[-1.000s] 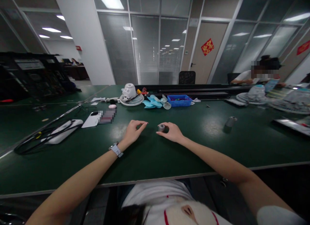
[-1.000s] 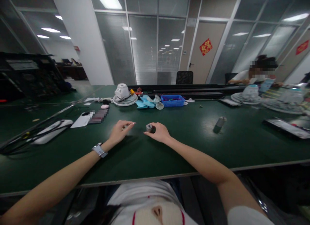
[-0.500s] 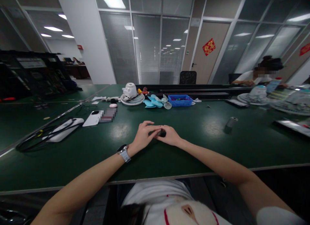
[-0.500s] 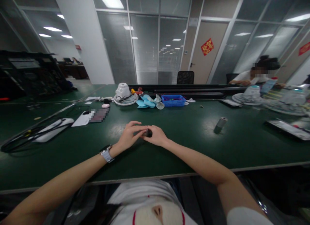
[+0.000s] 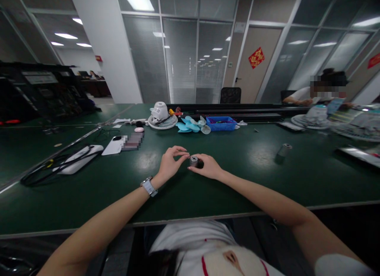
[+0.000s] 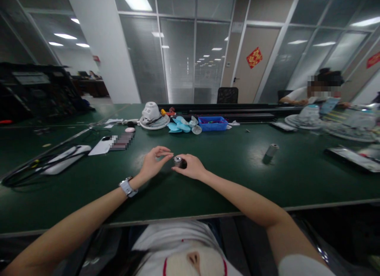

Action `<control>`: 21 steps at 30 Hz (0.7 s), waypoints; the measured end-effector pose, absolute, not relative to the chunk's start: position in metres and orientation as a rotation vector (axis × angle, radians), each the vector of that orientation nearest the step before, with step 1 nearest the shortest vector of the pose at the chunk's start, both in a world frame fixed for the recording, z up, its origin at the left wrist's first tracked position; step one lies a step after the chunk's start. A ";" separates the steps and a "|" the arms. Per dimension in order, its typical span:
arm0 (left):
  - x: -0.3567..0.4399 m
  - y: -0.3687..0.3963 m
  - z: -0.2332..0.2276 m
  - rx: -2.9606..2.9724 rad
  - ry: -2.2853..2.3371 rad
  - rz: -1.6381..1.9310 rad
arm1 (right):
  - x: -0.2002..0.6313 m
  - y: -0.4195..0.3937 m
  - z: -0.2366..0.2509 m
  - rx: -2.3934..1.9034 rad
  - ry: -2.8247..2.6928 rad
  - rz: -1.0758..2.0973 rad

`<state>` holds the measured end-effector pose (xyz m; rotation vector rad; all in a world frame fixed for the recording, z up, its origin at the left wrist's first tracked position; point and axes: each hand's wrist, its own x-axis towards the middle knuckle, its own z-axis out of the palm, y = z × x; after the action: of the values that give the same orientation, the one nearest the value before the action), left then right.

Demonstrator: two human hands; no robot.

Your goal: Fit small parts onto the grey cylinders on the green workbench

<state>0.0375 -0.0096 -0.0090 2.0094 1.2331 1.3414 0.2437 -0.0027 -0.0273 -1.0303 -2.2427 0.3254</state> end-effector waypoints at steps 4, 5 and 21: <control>0.029 0.001 -0.025 2.037 1.251 1.083 | 0.244 -0.005 -0.026 -1.055 -2.241 0.315; 0.028 0.003 -0.028 2.022 1.235 1.033 | 0.243 -0.006 -0.026 -1.060 -2.229 0.312; 0.012 0.018 -0.035 1.754 1.308 1.129 | 0.373 0.056 0.000 -1.690 -1.641 -0.230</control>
<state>0.0116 0.0177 -0.0354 1.7538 1.3076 1.1291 0.3726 0.0559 -0.0003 -1.6900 -1.6415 -0.2298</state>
